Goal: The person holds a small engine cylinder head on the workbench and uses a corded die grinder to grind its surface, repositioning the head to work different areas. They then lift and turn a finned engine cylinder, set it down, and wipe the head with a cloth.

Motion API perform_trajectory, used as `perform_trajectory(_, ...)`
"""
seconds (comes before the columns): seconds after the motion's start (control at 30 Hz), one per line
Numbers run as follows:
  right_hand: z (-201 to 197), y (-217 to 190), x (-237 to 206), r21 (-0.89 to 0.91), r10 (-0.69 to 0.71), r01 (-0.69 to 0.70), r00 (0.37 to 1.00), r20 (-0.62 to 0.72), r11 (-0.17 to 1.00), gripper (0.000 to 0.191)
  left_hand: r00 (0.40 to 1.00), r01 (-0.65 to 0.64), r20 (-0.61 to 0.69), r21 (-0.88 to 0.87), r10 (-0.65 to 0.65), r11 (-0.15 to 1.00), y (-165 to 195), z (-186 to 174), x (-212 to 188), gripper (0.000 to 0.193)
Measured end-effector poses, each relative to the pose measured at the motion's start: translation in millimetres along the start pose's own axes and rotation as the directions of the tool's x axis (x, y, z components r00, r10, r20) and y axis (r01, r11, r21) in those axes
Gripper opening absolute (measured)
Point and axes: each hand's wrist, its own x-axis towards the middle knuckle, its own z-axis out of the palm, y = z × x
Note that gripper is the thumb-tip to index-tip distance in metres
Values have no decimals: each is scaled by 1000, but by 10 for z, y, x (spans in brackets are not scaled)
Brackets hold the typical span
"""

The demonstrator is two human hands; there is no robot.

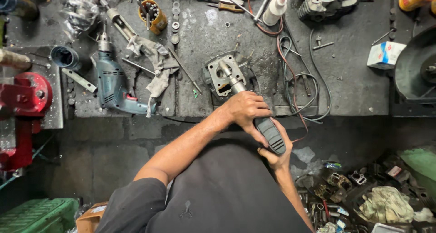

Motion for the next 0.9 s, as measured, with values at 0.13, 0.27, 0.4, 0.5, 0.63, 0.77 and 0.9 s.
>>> perform_trajectory(0.13, -47, -178, -374, -5, -3, 3, 1000, 25, 1000, 91, 1000, 23, -3, 6, -23, 1000, 455, -9, -130, 72)
perform_trajectory(0.27, -71, -351, -1065, -62, 12, -11, 1000, 14, 998, 90, 1000, 7, -16, -4, -7, 1000, 1091, 94, -347, 72)
perform_trajectory(0.4, -36, -297, -1790, -99, 56, -57, 998, -12, 993, 90, 1000, -19, -22, -53, 18, 998, 1581, 292, -644, 72)
perform_trajectory(0.5, 81, -175, -2072, -80, 6, -10, 999, -47, 997, 90, 998, -55, -4, -56, 55, 997, 1764, 390, -844, 74)
perform_trajectory(0.63, 175, -51, -2324, -29, 43, -45, 997, -57, 999, 91, 999, -39, -9, -69, 39, 997, 1878, 466, -1031, 73)
perform_trajectory(0.77, 285, 60, -2260, -40, 28, -32, 996, -90, 999, 92, 999, -46, 15, -84, 48, 995, 1719, 493, -1087, 73)
perform_trajectory(0.9, 419, 114, -1951, -25, 34, -37, 994, -101, 999, 92, 998, -67, 8, -92, 68, 993, 1360, 426, -1070, 73)
